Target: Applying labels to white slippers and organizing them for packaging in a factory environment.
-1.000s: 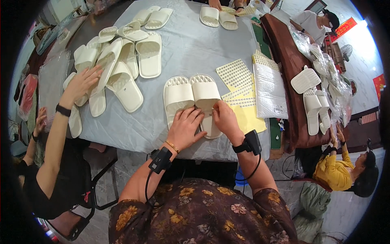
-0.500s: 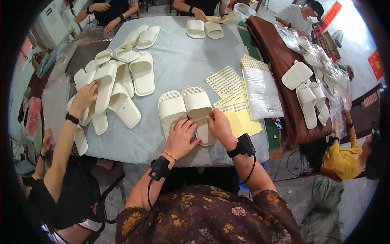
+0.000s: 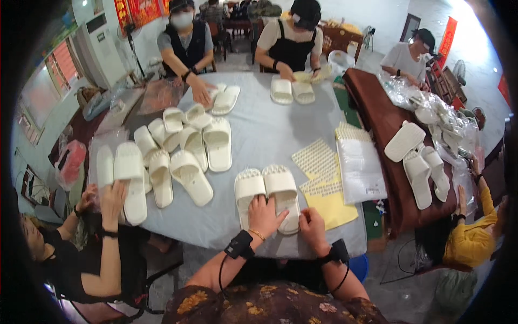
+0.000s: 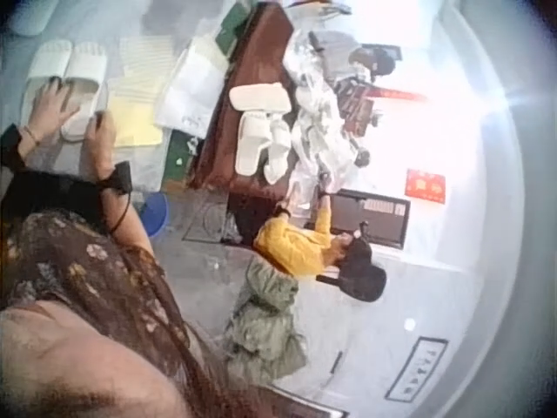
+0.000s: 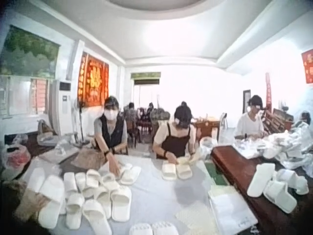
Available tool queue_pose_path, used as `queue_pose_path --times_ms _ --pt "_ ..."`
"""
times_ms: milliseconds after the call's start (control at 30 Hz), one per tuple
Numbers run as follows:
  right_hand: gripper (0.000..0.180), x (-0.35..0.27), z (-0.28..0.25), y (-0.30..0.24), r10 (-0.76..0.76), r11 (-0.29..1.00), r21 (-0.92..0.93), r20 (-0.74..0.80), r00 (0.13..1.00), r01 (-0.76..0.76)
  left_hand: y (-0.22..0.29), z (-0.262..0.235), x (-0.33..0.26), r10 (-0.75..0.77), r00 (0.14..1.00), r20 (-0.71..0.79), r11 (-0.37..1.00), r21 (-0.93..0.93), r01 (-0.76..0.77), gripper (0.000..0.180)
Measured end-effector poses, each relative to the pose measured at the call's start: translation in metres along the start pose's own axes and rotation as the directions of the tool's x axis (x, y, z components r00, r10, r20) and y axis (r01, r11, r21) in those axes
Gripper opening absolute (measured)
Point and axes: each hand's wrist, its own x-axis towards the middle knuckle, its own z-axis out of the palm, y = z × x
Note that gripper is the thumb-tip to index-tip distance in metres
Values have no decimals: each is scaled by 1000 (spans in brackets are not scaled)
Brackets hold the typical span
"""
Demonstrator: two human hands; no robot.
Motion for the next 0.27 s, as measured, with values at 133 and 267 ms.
queue_pose_path --times_ms 133,267 --pt "13 -3 -2 -3 -50 999 5 -27 998 50 0 1 2 -95 995 14 994 58 94 60" --pt "14 3 -2 7 -45 999 21 -26 999 45 -13 -23 14 -93 994 54 995 50 91 66"
